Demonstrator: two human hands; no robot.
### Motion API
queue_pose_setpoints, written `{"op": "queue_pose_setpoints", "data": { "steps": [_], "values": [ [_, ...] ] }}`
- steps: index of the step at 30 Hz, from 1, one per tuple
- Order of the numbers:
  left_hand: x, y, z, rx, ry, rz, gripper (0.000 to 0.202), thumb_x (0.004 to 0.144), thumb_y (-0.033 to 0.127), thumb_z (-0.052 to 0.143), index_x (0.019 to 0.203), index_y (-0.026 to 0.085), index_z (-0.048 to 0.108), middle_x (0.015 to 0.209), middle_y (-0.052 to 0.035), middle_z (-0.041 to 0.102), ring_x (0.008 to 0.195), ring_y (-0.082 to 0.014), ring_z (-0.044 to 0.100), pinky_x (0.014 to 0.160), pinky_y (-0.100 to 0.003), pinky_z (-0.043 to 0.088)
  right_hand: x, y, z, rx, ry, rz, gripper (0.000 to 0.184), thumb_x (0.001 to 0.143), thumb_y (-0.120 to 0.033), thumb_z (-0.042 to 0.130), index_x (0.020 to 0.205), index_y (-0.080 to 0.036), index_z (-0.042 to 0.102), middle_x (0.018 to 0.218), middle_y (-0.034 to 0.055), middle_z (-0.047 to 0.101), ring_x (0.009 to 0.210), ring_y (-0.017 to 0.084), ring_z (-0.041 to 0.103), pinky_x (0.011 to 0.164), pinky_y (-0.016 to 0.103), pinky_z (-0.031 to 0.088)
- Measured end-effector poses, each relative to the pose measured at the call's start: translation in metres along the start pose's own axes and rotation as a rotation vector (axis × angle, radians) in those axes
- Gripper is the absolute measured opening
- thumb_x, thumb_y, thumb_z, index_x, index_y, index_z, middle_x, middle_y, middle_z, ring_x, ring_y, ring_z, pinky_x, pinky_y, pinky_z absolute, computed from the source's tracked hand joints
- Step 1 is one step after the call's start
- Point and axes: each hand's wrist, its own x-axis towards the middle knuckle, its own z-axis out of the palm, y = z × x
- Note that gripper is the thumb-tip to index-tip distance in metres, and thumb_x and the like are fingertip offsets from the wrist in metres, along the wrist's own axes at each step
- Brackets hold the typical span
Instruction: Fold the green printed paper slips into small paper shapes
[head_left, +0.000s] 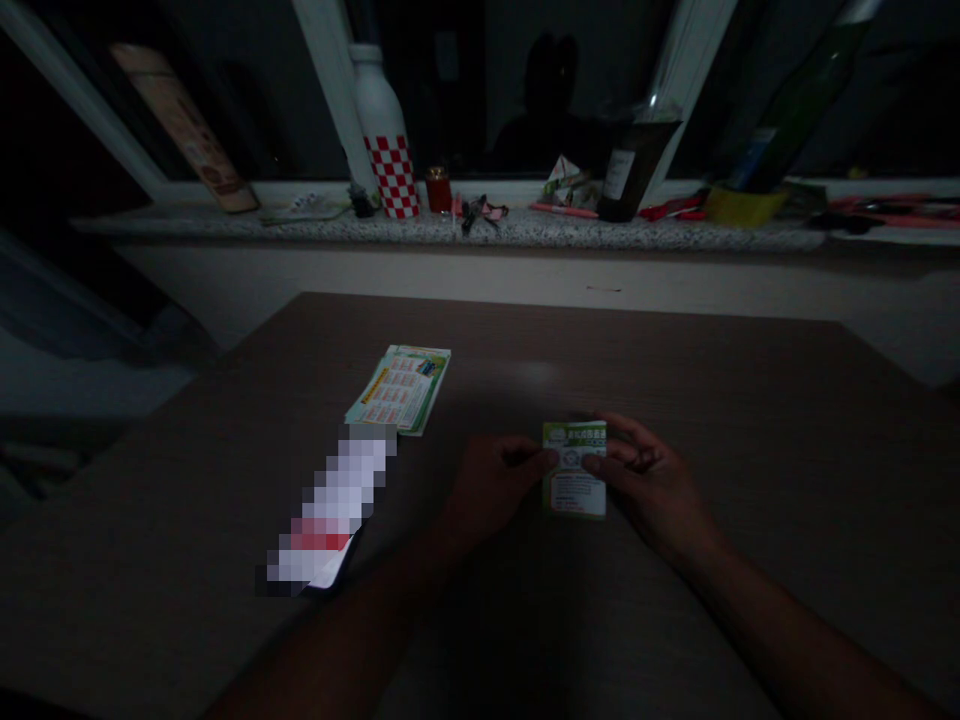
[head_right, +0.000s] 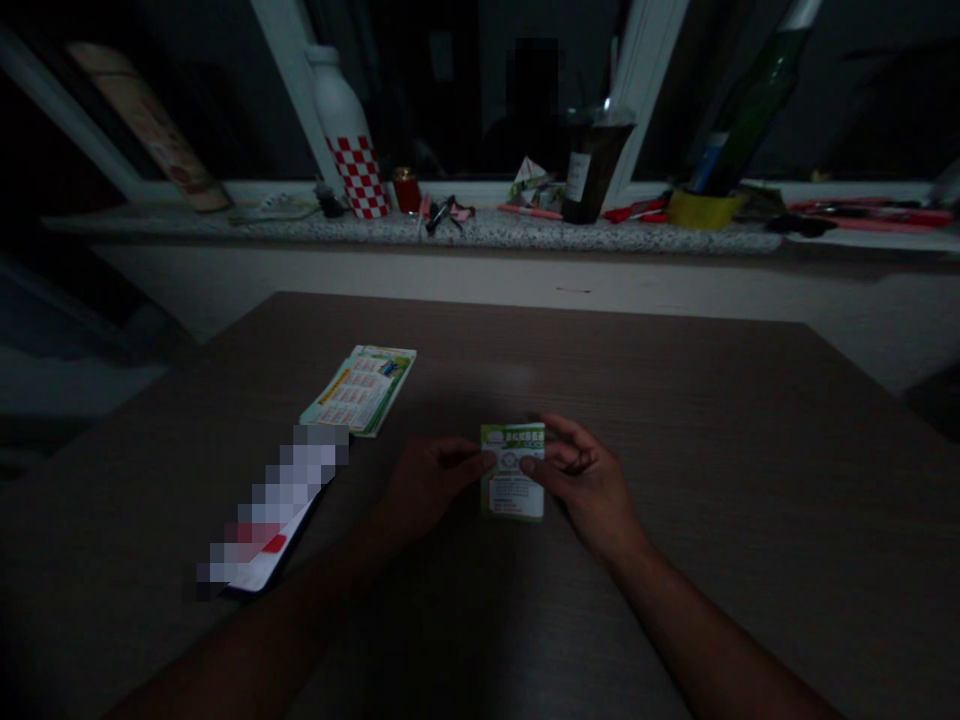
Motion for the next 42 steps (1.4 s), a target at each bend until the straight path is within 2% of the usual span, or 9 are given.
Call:
{"op": "queue_pose_setpoints", "data": {
  "steps": [6,26,31,42],
  "values": [
    [0.0001,-0.0021,-0.0005,-0.008,-0.007,0.01,0.024,0.079,0.036,0.064,0.085,0.016,0.074,0.083,-0.0041,0.075,0.077,-0.0191,0.068,0.066,-0.026,0.049,-0.0006,0.0005,-0.0004,-0.022,-0.013,-0.009,0.051,0.069,-0.021,0.08,0.115,-0.026,0.057,0.084,0.0013,0.075,0.074,0.019,0.07,0.075,0.037,0.054],
    [0.0004,-0.0028,-0.0008,0.001,-0.015,0.0,0.027,0.079,0.039,0.064,0.088,0.015,0.074,0.084,-0.0051,0.075,0.078,-0.0202,0.068,0.067,-0.027,0.05,-0.0005,-0.001,0.0016,0.0,0.02,0.007,0.052,0.066,-0.022,0.082,0.112,-0.025,0.059,0.085,0.0021,0.076,0.075,0.02,0.07,0.074,0.036,0.054],
    [-0.0004,0.0,0.0003,-0.021,-0.006,0.005,0.024,0.079,0.035,0.064,0.087,0.015,0.074,0.085,-0.0051,0.075,0.079,-0.0199,0.068,0.068,-0.027,0.05,-0.0011,-0.0011,0.0012,-0.007,0.003,0.004,0.053,0.066,-0.024,0.082,0.114,-0.026,0.058,0.088,0.0032,0.076,0.076,0.021,0.071,0.076,0.038,0.054],
    [0.0,-0.002,-0.0024,-0.027,0.009,0.015,0.027,0.079,0.039,0.063,0.09,0.016,0.074,0.088,-0.0049,0.075,0.081,-0.0205,0.069,0.071,-0.028,0.051,-0.0037,-0.0076,0.0054,-0.054,-0.072,0.072,0.059,0.063,-0.024,0.083,0.115,-0.027,0.055,0.089,0.0034,0.077,0.08,0.024,0.073,0.078,0.043,0.056]
  ]
}}
